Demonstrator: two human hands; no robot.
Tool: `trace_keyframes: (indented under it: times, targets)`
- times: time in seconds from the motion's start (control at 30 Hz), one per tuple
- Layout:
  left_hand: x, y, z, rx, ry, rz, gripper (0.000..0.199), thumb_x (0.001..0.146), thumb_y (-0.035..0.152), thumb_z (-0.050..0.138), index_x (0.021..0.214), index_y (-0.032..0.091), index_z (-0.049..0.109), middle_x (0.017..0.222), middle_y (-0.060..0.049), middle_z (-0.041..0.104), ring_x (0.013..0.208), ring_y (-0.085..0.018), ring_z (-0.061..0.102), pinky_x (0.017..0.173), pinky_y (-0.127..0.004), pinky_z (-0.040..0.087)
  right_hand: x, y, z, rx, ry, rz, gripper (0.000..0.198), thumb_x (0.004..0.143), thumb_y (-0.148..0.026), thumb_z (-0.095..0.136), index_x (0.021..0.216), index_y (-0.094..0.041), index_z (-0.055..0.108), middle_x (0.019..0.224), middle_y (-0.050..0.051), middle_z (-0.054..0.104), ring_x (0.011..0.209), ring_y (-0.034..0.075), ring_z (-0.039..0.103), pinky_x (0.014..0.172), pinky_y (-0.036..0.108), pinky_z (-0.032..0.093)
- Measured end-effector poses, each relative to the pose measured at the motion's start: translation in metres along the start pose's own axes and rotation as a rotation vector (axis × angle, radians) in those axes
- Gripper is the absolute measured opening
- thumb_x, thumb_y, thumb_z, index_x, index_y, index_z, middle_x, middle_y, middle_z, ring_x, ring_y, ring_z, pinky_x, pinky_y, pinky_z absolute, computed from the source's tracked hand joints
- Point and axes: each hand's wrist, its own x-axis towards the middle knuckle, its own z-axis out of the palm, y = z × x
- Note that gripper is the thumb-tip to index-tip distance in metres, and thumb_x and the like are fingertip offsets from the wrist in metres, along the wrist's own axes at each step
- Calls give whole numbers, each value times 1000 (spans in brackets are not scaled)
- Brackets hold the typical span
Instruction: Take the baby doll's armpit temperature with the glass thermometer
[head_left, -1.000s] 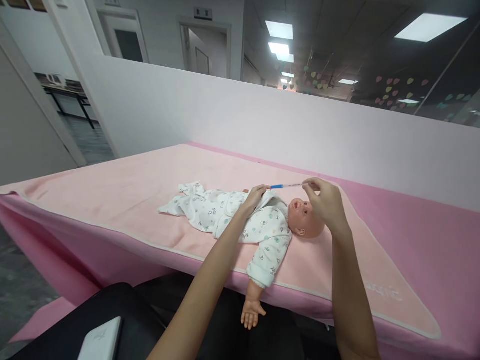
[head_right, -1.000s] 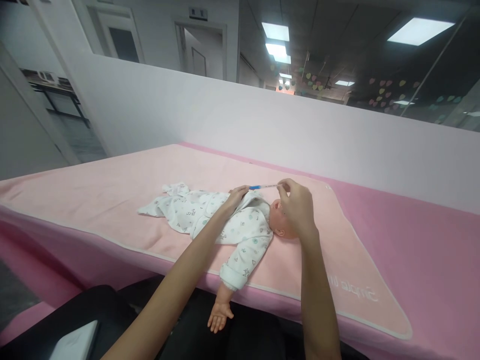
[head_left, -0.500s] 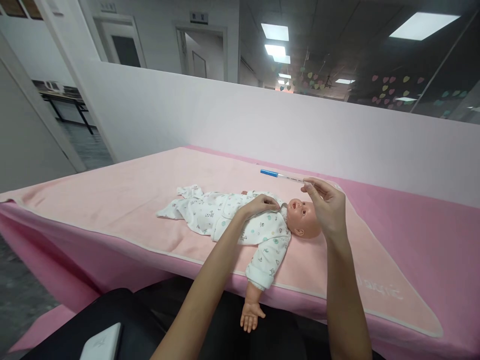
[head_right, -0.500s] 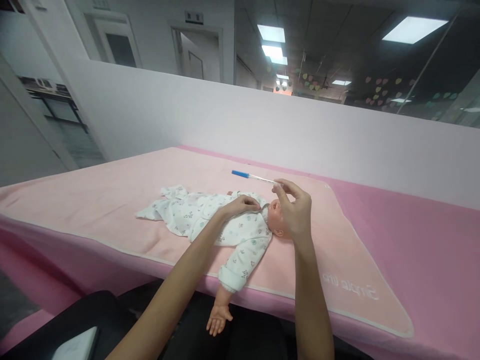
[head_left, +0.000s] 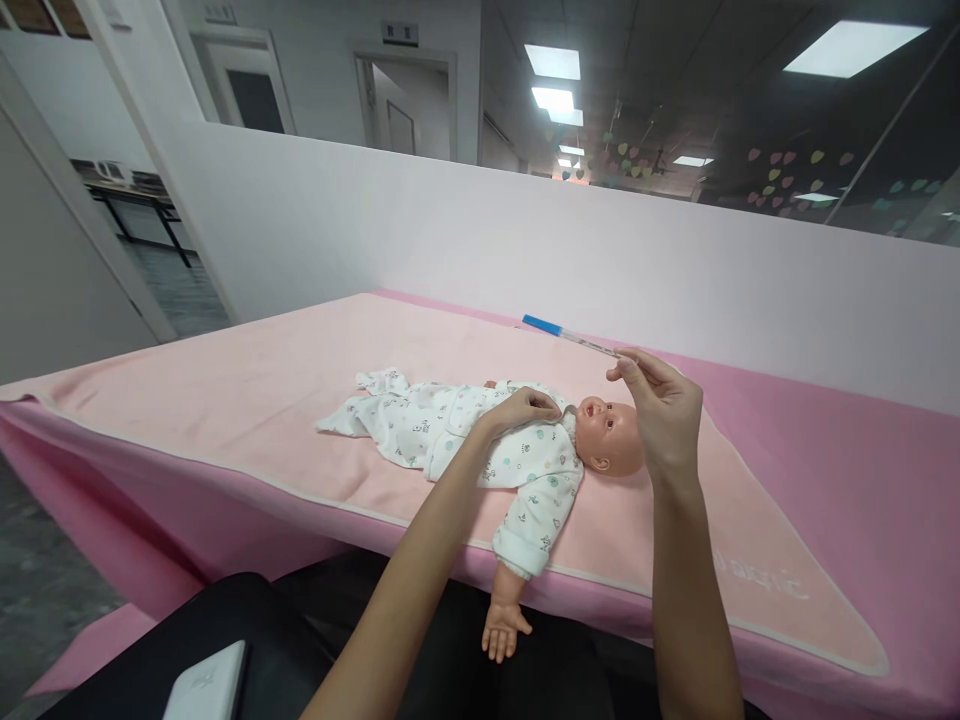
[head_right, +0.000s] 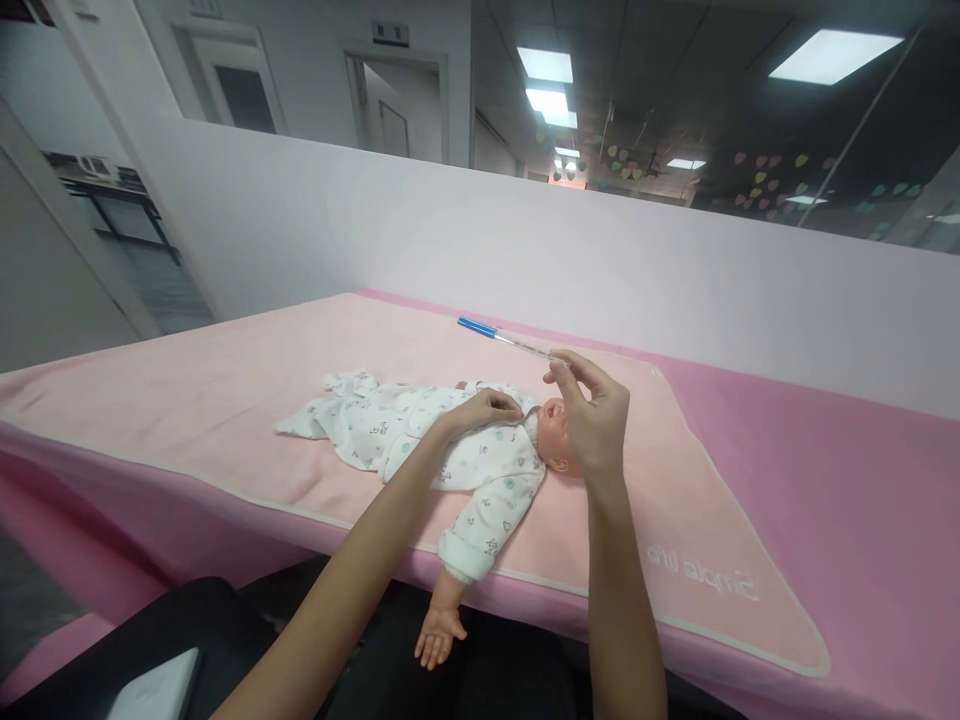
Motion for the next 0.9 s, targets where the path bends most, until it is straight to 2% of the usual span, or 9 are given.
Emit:
trace_keyframes:
  times: [0.2, 0.57, 0.9]
  targets:
    - [-1, 2, 0, 16, -2, -13, 23, 65, 33, 67, 77, 13, 69, 77, -5, 66, 73, -14, 57, 68, -25, 43, -2, -6, 3, -41, 33, 7, 33, 76, -46, 55, 64, -17, 66, 66, 1, 66, 79, 18, 62, 79, 32, 45]
    - [1, 1, -1, 10, -4, 1, 22, 65, 31, 67, 77, 12, 69, 76, -5, 66, 73, -14, 57, 69, -25, 43, -1, -7, 4, 14, 34, 10, 36, 76, -45, 56, 55, -17, 63, 65, 1, 66, 81, 19, 64, 81, 32, 44]
    - [0, -1, -1, 30, 12, -12, 25, 65, 33, 67, 79, 12, 69, 79, -6, 67, 74, -15, 58, 68, -25, 43, -1, -8, 6, 147, 54, 118, 36, 72, -43, 60, 48, -17, 61, 53, 0, 62, 69, 16, 64, 76, 31, 46]
